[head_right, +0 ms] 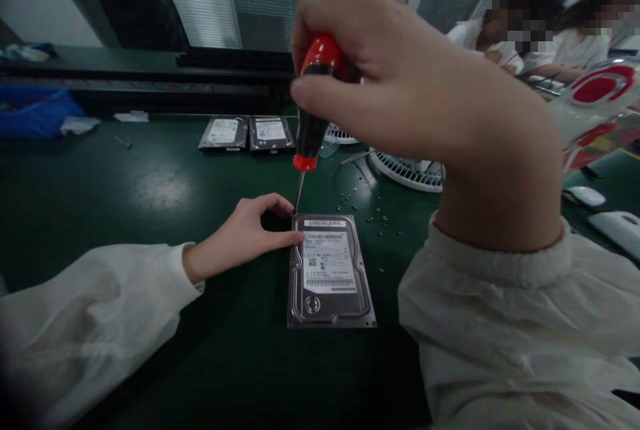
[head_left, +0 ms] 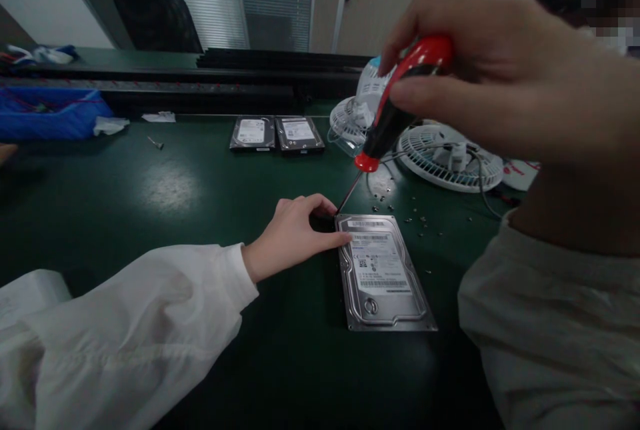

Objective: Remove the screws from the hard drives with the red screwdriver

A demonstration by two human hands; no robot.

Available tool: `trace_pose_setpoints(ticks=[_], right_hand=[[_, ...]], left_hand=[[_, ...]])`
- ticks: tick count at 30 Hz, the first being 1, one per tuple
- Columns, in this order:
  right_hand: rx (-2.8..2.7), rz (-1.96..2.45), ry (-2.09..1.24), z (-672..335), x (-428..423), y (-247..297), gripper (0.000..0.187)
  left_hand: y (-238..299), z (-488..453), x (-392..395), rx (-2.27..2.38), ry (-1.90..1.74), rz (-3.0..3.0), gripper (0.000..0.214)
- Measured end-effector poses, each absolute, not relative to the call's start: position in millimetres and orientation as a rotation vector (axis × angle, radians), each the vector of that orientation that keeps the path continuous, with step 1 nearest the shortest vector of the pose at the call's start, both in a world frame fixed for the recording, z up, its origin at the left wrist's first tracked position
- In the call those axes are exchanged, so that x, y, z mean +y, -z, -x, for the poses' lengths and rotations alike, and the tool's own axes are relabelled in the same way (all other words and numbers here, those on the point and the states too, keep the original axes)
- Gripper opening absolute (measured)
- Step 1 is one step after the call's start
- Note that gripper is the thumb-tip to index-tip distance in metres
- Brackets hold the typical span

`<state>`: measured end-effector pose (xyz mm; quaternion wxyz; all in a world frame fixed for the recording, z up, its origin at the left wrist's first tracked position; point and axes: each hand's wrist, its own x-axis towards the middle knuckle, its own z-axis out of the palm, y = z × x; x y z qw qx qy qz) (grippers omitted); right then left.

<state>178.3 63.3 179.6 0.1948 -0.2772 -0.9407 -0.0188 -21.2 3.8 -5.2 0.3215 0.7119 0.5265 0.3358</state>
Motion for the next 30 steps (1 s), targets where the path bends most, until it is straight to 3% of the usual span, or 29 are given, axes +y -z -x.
trace_pose_setpoints(ticks=[3, 7, 10, 13, 17, 21, 26, 30], right_hand=[[-2.504, 0.999, 0.205, -179.2, 63.3, -177.2, 0.050], [-2.570, 0.893, 0.089, -180.6, 61.6, -176.2, 0.034], [-2.615, 0.832, 0.001, -180.6, 60.1, -177.4, 0.039], [-2.529, 0.997, 0.196, -179.4, 59.7, -177.5, 0.050], [-2.548, 0.952, 0.192, -181.1, 60.4, -177.3, 0.037], [-2.623, 0.836, 0.086, -182.8, 59.2, -178.4, 0.041], [-2.555, 1.028, 0.241, -184.1, 59.6, -179.4, 0.046], [-2.677, 0.783, 0.107, -190.7, 64.5, -181.3, 0.047]], left_hand=[[5.0, 21.2, 3.8, 1.379, -0.872, -1.860, 0.047], [4.2, 21.2, 3.5, 1.386, -0.869, -1.849, 0.048], [5.2, 21.5, 3.8, 1.395, -0.867, -1.846, 0.048], [7.1, 22.2, 4.7, 1.412, -0.860, -1.855, 0.051], [7.4, 23.0, 4.9, 1.407, -0.855, -1.851, 0.053], [7.0, 22.9, 4.5, 1.408, -0.854, -1.853, 0.052], [6.5, 21.2, 4.3, 1.407, -0.868, -1.857, 0.048], [3.7, 20.0, 3.7, 1.384, -0.882, -1.863, 0.043]])
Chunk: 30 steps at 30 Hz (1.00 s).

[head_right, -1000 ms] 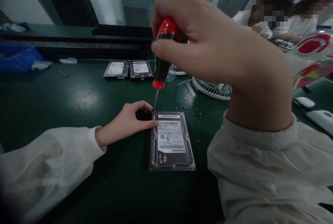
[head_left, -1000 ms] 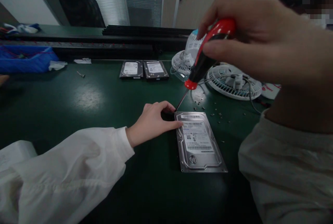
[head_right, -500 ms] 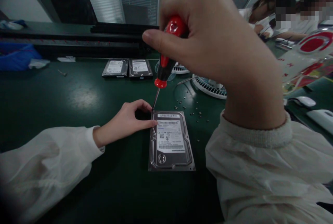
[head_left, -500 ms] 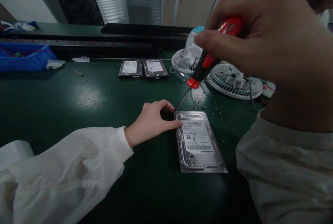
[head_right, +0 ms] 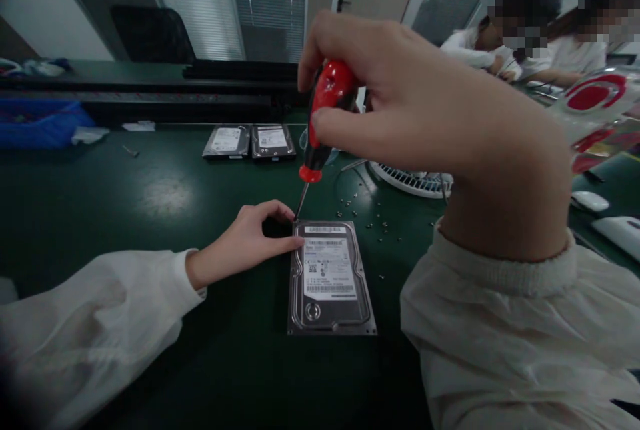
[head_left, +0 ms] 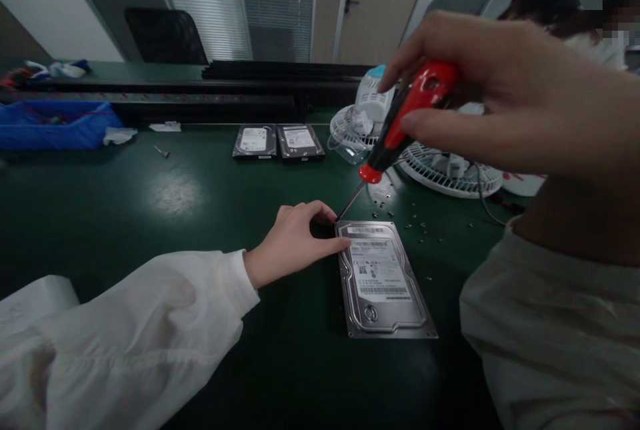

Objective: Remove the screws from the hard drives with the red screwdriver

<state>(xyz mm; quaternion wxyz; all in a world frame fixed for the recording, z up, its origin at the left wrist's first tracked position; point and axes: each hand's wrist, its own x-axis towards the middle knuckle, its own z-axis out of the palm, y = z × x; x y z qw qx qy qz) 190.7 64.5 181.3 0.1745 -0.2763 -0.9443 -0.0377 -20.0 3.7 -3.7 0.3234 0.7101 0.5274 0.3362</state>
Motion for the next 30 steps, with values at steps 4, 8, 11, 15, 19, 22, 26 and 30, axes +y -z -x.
trace_pose_setpoints(ticks=[4, 8, 11, 15, 19, 22, 26, 30], right_hand=[[-2.646, 0.824, 0.173, -192.9, 67.9, -181.5, 0.051], [-2.600, 0.812, 0.262, -192.1, 70.5, -179.2, 0.045], [-2.651, 0.685, 0.180, -191.6, 70.4, -178.8, 0.043], [-2.637, 0.766, 0.145, -189.7, 67.7, -180.2, 0.050], [-2.626, 0.840, 0.145, -190.9, 65.8, -183.4, 0.042], [-2.689, 0.827, 0.045, -192.4, 64.5, -184.7, 0.047], [-2.662, 0.869, 0.117, -191.7, 65.8, -182.0, 0.049], [-2.622, 0.924, 0.222, -193.8, 67.6, -180.6, 0.047]], left_hand=[[-0.5, 18.5, 2.3, 1.389, -0.879, -1.869, 0.040], [-4.5, 16.9, 0.5, 1.446, -0.848, -1.877, 0.037], [-5.3, 16.4, 0.0, 1.453, -0.844, -1.896, 0.033], [-5.0, 15.1, 0.5, 1.443, -0.889, -1.913, 0.020], [-4.3, 13.4, 1.7, 1.473, -0.908, -1.903, 0.009], [-2.7, 13.3, 3.0, 1.484, -0.921, -1.902, 0.015], [-0.9, 13.8, 3.9, 1.481, -0.925, -1.899, 0.018], [-0.7, 13.8, 3.7, 1.479, -0.924, -1.897, 0.018]])
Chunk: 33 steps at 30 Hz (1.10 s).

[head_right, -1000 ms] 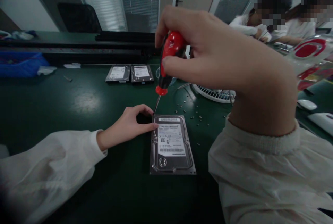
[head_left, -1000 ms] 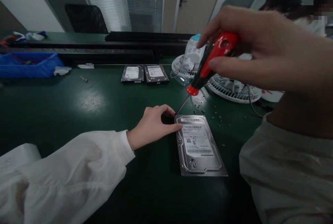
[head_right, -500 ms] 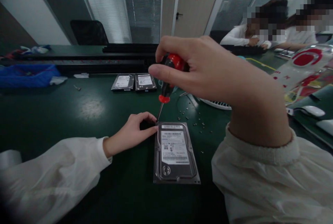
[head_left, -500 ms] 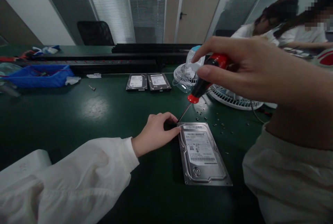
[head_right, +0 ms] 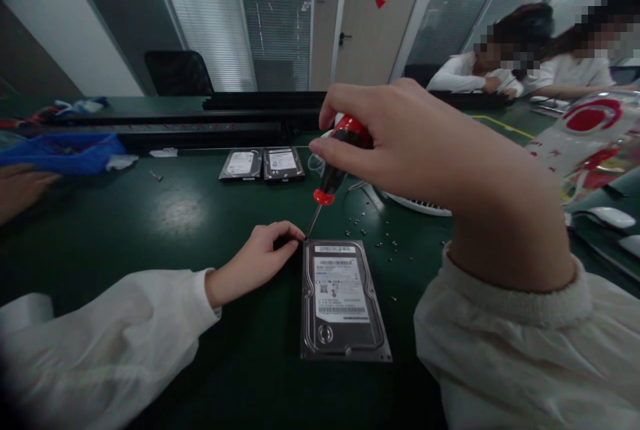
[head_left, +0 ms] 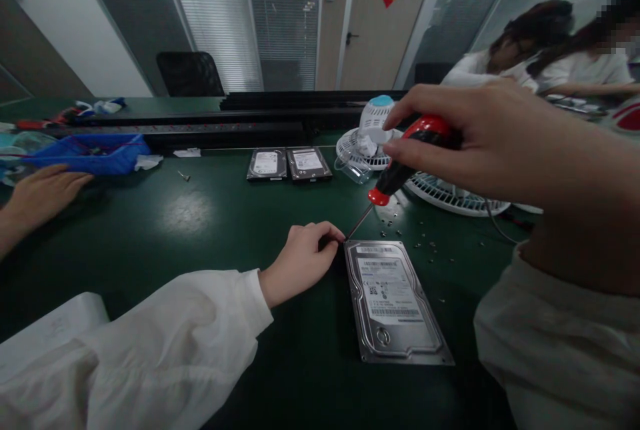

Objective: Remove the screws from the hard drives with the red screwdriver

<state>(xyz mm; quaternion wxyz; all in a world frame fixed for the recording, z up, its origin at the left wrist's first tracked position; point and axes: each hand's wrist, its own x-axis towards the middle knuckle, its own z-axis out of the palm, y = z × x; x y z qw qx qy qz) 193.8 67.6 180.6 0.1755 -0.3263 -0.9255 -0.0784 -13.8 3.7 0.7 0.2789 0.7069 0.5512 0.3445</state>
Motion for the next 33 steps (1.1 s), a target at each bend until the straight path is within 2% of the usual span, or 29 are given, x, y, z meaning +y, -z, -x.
trace_pose_setpoints(ticks=[2, 4, 9, 14, 20, 24, 27, 31, 33], right_hand=[[-2.651, 0.908, 0.140, -195.9, 67.3, -181.6, 0.043], [-2.674, 0.871, 0.091, -196.9, 66.9, -182.8, 0.048], [-2.608, 0.983, 0.222, -196.2, 67.5, -184.1, 0.052], [-2.665, 0.881, 0.106, -199.0, 65.0, -185.6, 0.037], [-2.613, 0.971, 0.248, -197.2, 68.3, -183.4, 0.052], [-2.652, 0.874, 0.133, -199.0, 68.9, -184.0, 0.034], [-2.700, 0.799, 0.052, -200.0, 66.5, -184.7, 0.042], [-2.596, 0.978, 0.224, -196.7, 66.0, -183.6, 0.056], [-2.569, 0.975, 0.265, -195.3, 66.4, -183.6, 0.052]], left_hand=[[-0.6, 13.6, 3.8, 1.481, -0.925, -1.895, 0.018], [-0.5, 13.4, 4.0, 1.485, -0.926, -1.893, 0.019], [-1.4, 13.4, 4.2, 1.483, -0.923, -1.900, 0.018], [-1.0, 13.9, 4.3, 1.480, -0.921, -1.905, 0.019], [1.7, 14.7, 5.1, 1.476, -0.934, -1.905, 0.023], [4.1, 15.0, 5.7, 1.477, -0.944, -1.905, 0.026], [6.7, 15.1, 6.1, 1.478, -0.952, -1.905, 0.029], [9.3, 15.4, 6.5, 1.471, -0.963, -1.906, 0.030], [9.6, 15.5, 6.6, 1.464, -0.967, -1.906, 0.031]])
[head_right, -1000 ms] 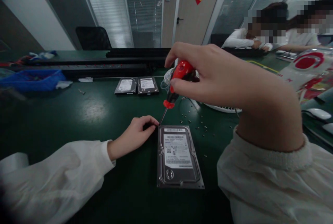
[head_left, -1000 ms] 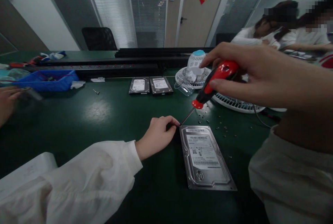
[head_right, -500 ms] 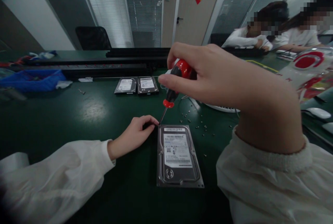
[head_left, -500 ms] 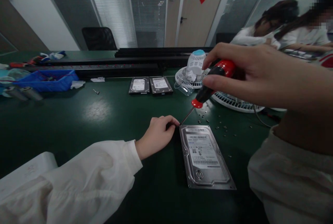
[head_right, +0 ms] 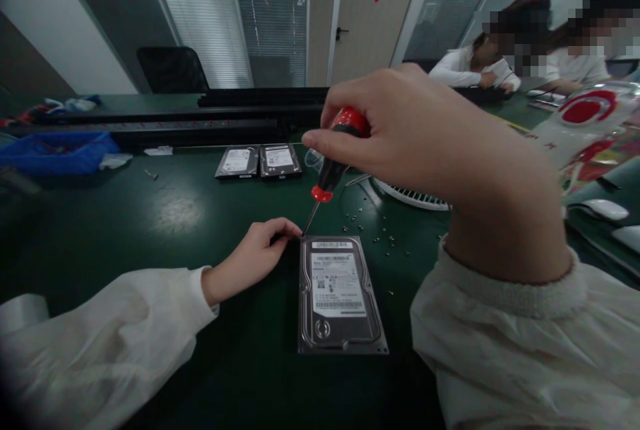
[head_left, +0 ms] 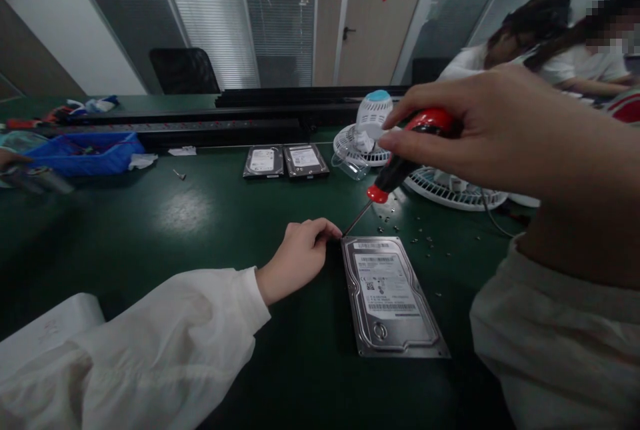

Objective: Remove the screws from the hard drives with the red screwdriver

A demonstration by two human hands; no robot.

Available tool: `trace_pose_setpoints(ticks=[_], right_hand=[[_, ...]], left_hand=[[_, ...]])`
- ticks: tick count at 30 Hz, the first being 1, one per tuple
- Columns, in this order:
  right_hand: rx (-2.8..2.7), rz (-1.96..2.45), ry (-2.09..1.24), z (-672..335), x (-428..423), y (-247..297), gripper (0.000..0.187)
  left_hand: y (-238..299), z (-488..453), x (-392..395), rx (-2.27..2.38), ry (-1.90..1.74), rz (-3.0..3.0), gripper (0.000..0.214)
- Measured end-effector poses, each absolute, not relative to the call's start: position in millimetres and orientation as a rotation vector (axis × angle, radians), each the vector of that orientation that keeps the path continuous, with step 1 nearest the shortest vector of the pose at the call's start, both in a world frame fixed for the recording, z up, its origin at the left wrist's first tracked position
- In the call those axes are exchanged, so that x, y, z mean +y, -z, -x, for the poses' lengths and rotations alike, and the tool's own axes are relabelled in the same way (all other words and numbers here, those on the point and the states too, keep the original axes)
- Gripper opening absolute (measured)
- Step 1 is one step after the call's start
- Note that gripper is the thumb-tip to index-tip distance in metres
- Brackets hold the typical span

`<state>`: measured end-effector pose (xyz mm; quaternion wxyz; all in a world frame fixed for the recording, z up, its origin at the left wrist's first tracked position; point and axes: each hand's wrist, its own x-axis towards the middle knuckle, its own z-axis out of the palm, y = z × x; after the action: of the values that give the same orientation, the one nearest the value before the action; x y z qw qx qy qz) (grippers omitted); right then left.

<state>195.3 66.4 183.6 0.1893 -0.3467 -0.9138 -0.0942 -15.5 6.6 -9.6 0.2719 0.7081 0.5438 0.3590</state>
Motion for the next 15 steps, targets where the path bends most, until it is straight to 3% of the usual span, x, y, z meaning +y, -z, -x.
trace_pose_setpoints(ticks=[2, 6, 12, 15], right_hand=[[-2.603, 0.890, 0.197, -195.1, 65.7, -184.2, 0.043], [-2.663, 0.868, 0.070, -194.4, 62.4, -184.8, 0.046], [-2.609, 0.888, 0.215, -189.1, 62.0, -182.1, 0.040], [-2.689, 0.749, 0.066, -188.8, 61.3, -182.1, 0.050]], left_hand=[[9.4, 15.6, 6.6, 1.458, -0.970, -1.906, 0.032], [9.3, 15.6, 6.7, 1.445, -0.976, -1.905, 0.031], [10.9, 16.8, 7.1, 1.426, -0.986, -1.911, 0.029], [10.4, 17.1, 7.1, 1.422, -0.986, -1.912, 0.029]])
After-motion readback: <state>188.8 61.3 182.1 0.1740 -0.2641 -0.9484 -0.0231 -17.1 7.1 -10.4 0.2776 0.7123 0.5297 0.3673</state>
